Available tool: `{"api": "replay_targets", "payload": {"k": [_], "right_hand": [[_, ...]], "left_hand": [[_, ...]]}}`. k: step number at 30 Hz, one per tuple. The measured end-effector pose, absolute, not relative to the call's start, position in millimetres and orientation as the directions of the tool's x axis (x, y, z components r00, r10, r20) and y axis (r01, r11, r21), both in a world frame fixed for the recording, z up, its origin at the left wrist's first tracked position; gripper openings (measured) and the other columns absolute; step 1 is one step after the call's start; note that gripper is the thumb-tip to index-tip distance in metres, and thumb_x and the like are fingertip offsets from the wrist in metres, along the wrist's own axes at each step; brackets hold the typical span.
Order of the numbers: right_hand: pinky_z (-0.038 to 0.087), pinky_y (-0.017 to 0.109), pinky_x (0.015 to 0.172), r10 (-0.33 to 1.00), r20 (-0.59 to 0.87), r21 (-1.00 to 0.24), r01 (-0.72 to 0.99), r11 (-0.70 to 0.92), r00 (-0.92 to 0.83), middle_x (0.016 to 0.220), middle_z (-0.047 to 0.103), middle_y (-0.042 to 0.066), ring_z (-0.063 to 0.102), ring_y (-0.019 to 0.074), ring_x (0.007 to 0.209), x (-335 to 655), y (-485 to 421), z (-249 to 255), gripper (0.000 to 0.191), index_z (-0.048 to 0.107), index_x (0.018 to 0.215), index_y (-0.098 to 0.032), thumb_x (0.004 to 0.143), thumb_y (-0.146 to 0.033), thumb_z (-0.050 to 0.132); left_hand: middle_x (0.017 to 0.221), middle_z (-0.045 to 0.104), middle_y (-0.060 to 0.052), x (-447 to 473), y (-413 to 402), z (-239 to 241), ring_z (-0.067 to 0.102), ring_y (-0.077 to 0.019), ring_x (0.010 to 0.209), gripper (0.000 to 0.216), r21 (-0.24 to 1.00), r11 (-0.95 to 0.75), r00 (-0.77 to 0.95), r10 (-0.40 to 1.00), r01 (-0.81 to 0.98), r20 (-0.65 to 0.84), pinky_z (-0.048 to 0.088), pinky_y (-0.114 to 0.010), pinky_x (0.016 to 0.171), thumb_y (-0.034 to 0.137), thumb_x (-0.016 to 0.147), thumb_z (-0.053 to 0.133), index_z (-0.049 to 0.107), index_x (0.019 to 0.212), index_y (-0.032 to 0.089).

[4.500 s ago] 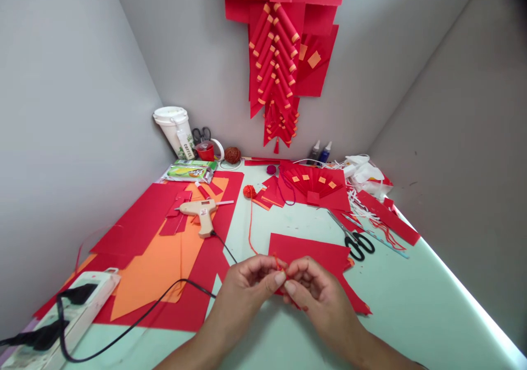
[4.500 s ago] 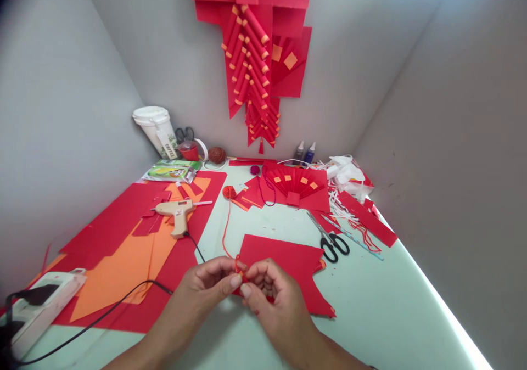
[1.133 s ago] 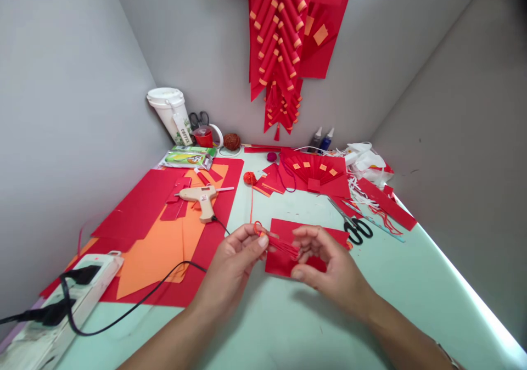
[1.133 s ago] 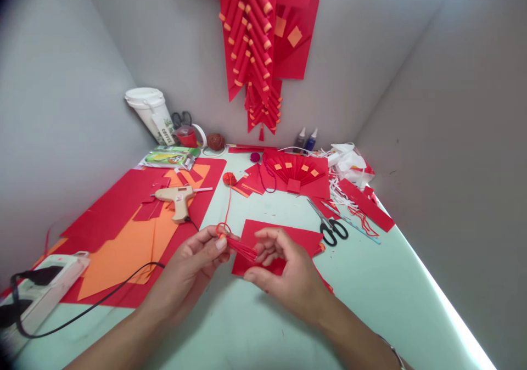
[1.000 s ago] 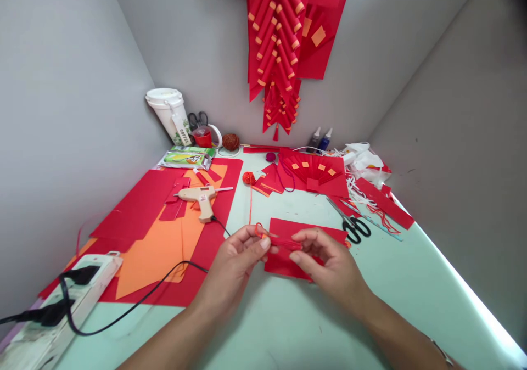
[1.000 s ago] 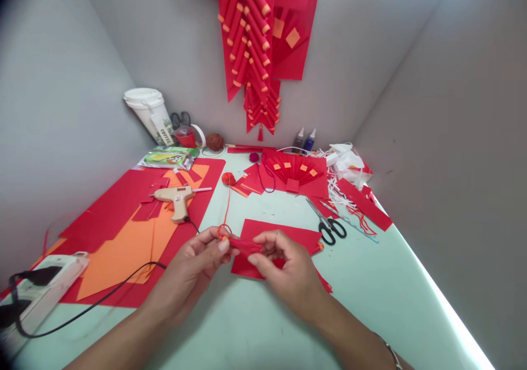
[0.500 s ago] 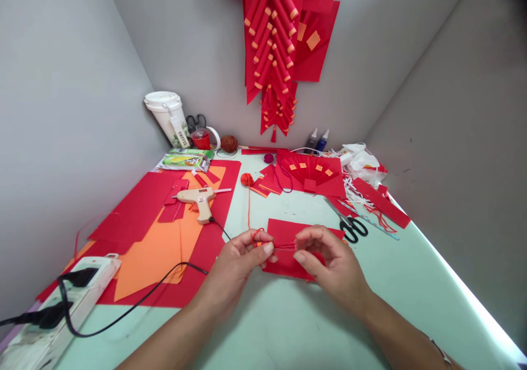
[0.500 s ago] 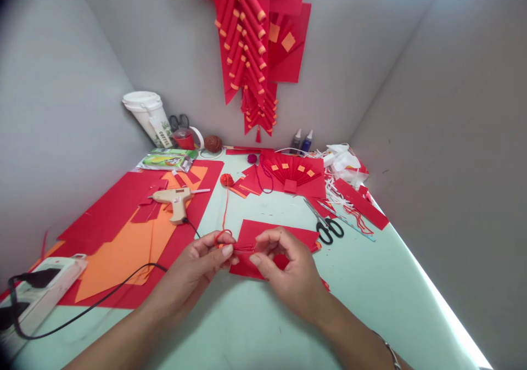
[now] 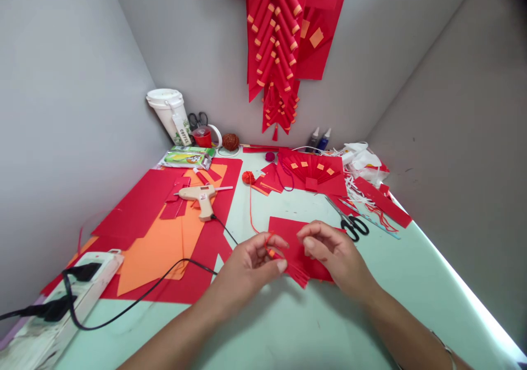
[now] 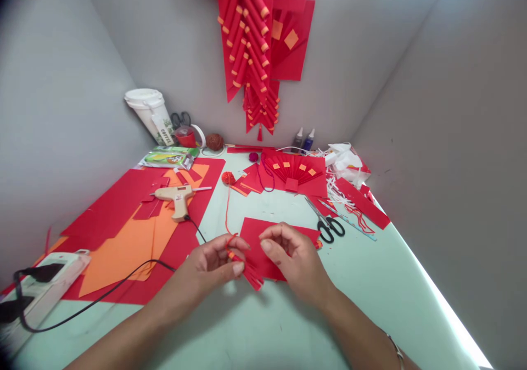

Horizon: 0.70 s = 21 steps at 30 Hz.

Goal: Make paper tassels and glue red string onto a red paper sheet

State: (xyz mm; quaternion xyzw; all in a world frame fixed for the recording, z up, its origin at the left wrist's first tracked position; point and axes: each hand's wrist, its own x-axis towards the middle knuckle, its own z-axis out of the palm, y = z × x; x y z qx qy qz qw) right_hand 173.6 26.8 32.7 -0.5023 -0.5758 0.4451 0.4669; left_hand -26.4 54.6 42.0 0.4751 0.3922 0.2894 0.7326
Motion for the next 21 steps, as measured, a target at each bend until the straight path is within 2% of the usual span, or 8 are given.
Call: {"api": "replay_targets", "payload": {"k": [2,4,6,10,13,17,21], "right_hand": [[0.048,0.028,0.073,0.984,0.113,-0.975,0.175,0.136,-0.137,0.099,0.059,0.003,0.057,0.0160,0.080,173,26,34,0.018,0.065,0.107,-0.025,0.092,-0.032,0.059],[0.049,0.028,0.072,0.962,0.144,-0.965,0.183,0.188,-0.230,0.114,0.055,0.005,0.057,0.0152,0.081,171,24,35,0.030,0.061,0.121,-0.030,0.092,-0.029,0.059],[0.050,0.029,0.072,0.944,0.145,-0.966,0.165,0.200,-0.296,0.120,0.054,0.005,0.057,0.0148,0.081,169,22,35,0.034,0.059,0.126,-0.033,0.092,-0.028,0.059],[0.047,0.028,0.068,0.968,0.154,-0.974,0.134,0.182,-0.196,0.101,0.057,0.003,0.055,0.0143,0.075,162,20,30,0.012,0.067,0.100,-0.026,0.090,-0.031,0.062],[0.043,0.026,0.060,0.984,0.030,-0.988,0.142,0.055,-0.175,0.085,0.056,0.000,0.051,0.0126,0.067,157,22,26,0.012,0.065,0.085,-0.022,0.085,-0.034,0.067],[0.038,0.024,0.055,0.973,-0.083,-0.974,0.226,-0.033,-0.218,0.076,0.052,-0.003,0.046,0.0101,0.060,151,23,27,0.017,0.063,0.077,-0.020,0.077,-0.033,0.073],[0.037,0.023,0.054,0.957,-0.160,-0.961,0.259,-0.095,-0.243,0.070,0.054,-0.004,0.044,0.0099,0.057,144,20,29,0.012,0.062,0.079,-0.020,0.076,-0.026,0.072]], "left_hand": [[0.074,0.054,0.003,-27,53,44,0.048,-0.0115,0.066,0.032,0.917,0.400,0.622,0.720,-0.007,-0.309,0.037,-0.023,0.064,0.035,0.074,0.077,0.062,0.096,0.019],[0.075,0.052,0.003,-29,52,47,0.047,-0.0115,0.067,0.031,0.903,0.429,0.708,0.630,0.025,-0.319,0.037,-0.023,0.065,0.034,0.075,0.076,0.061,0.099,0.021],[0.079,0.052,0.003,-31,51,50,0.048,-0.0116,0.070,0.032,0.892,0.452,0.756,0.574,0.030,-0.316,0.038,-0.023,0.067,0.031,0.076,0.075,0.059,0.102,0.022],[0.078,0.049,0.004,-32,50,54,0.047,-0.0120,0.070,0.030,0.912,0.408,0.724,0.617,0.040,-0.308,0.036,-0.022,0.065,0.031,0.078,0.072,0.054,0.100,0.023],[0.075,0.049,0.004,-31,48,53,0.045,-0.0131,0.067,0.021,0.958,0.230,0.660,0.695,0.171,-0.284,0.034,-0.023,0.060,0.030,0.081,0.065,0.051,0.094,0.022],[0.068,0.052,0.004,-31,46,51,0.046,-0.0144,0.060,0.008,0.919,-0.036,0.594,0.773,0.393,-0.224,0.032,-0.023,0.054,0.026,0.083,0.057,0.051,0.087,0.023],[0.073,0.061,0.001,-32,47,52,0.054,-0.0171,0.063,0.010,0.871,-0.140,0.617,0.758,0.471,-0.212,0.030,-0.024,0.052,0.023,0.081,0.057,0.054,0.091,0.024]]}}
